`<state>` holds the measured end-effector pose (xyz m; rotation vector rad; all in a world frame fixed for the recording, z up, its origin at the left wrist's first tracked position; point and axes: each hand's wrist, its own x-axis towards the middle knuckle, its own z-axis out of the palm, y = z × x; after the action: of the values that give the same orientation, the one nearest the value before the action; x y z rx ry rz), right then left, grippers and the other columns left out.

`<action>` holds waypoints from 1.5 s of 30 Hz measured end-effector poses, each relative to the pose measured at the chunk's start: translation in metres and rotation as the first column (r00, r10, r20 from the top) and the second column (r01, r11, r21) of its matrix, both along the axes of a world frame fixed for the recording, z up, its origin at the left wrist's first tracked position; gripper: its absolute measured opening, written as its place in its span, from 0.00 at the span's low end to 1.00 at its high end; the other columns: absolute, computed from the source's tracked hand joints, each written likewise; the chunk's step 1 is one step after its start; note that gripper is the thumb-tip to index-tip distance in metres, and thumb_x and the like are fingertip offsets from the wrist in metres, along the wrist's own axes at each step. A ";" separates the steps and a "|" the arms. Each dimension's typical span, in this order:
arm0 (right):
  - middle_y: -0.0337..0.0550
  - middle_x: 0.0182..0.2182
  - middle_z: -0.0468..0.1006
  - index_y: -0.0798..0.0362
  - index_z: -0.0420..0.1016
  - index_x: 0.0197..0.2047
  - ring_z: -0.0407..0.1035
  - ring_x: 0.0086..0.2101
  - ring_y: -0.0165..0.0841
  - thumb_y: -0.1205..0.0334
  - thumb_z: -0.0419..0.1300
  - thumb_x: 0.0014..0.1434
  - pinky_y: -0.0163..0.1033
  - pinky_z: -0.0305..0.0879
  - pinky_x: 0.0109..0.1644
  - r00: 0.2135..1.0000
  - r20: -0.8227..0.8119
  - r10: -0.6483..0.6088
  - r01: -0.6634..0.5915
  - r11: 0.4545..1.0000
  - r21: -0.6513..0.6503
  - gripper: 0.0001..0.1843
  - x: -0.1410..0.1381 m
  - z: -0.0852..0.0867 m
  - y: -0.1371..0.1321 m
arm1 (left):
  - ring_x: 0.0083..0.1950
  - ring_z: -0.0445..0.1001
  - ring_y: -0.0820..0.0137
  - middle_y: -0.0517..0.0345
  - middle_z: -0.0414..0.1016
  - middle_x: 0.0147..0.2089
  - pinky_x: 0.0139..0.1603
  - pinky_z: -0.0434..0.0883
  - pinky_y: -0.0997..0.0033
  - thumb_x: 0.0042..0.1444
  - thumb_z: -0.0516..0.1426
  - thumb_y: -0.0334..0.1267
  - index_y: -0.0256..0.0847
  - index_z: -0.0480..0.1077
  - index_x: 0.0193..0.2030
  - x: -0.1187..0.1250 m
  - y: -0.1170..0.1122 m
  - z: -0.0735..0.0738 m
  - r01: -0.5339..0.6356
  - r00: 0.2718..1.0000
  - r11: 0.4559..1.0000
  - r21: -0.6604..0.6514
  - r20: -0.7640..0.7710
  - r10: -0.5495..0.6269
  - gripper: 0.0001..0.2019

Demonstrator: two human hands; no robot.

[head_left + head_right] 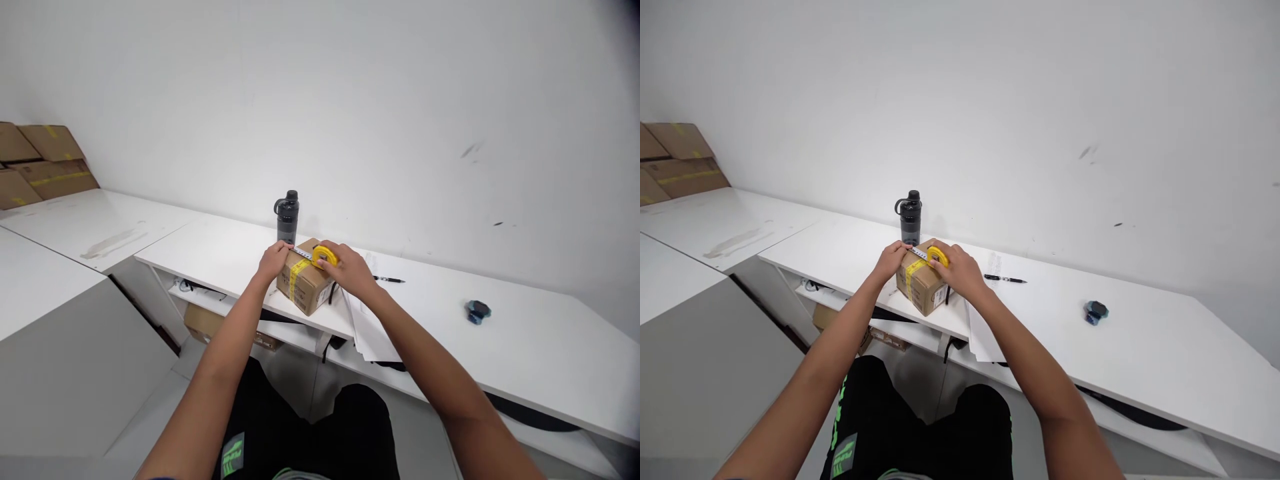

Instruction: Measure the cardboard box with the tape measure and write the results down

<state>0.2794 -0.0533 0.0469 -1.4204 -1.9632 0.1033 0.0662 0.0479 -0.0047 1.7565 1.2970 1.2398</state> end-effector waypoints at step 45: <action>0.48 0.45 0.76 0.45 0.70 0.59 0.73 0.42 0.40 0.47 0.54 0.65 0.44 0.73 0.42 0.978 -0.184 -0.102 0.134 0.976 0.171 0.22 0.036 -0.057 -0.049 | 0.44 0.72 0.66 0.56 0.80 0.47 0.43 0.67 0.69 0.49 0.55 0.37 0.41 0.75 0.33 0.013 -0.003 0.005 0.035 0.954 0.997 -0.069 0.301 -0.013 0.09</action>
<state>0.3158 -0.1019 -0.0100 -1.3570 -1.6957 -0.0072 0.0788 0.0445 0.0007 1.4604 1.1249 1.3660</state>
